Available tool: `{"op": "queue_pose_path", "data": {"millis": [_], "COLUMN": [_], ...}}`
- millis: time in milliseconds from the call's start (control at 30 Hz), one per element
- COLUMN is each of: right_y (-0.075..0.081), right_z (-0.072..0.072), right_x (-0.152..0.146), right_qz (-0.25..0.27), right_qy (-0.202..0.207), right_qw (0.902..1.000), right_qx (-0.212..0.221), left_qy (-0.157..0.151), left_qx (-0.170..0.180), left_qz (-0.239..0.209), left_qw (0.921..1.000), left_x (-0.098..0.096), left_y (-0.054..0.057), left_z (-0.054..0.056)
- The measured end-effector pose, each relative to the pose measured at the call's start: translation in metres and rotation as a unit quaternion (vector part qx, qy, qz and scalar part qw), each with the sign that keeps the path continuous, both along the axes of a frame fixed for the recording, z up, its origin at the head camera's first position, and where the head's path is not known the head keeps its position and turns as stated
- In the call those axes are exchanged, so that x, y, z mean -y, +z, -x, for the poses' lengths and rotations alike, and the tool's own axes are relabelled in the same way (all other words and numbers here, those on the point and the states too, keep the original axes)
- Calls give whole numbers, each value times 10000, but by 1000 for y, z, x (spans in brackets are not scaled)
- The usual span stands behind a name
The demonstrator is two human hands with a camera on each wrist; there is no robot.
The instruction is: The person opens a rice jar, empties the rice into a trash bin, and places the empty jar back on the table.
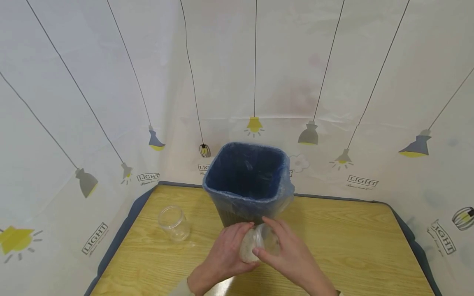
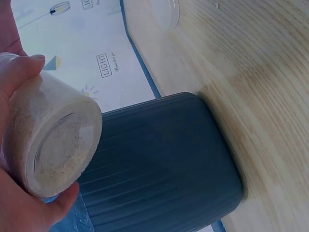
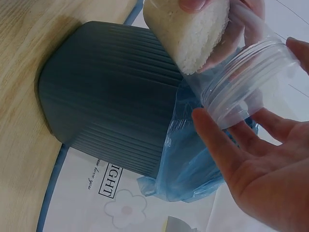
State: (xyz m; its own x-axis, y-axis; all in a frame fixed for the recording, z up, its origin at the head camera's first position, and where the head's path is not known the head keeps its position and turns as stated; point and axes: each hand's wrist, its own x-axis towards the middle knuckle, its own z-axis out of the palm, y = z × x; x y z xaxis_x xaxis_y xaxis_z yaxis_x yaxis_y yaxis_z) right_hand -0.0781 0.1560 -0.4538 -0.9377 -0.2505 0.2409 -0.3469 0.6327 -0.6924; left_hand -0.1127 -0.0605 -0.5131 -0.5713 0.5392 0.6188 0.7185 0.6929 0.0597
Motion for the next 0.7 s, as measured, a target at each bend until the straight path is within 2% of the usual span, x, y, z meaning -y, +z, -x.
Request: {"op": "queue_pose_path", "data": {"millis": [233, 400, 700], "right_y": [0, 0, -2], "right_z": [0, 0, 1], "right_x": [-3, -7, -11], "right_qz": [-21, -235, -415], "right_qy": [359, 479, 757], "right_qw": [9977, 9943, 9885], "right_qx": [-576, -919, -1241], "left_qy": [-189, -407, -843], "left_qx": [371, 697, 1275], "left_qz": [-44, -73, 40], "left_qw": [9991, 9967, 9882], "left_x": [2, 5, 10], "left_y": [7, 9, 16], "left_z": [0, 2, 6]}}
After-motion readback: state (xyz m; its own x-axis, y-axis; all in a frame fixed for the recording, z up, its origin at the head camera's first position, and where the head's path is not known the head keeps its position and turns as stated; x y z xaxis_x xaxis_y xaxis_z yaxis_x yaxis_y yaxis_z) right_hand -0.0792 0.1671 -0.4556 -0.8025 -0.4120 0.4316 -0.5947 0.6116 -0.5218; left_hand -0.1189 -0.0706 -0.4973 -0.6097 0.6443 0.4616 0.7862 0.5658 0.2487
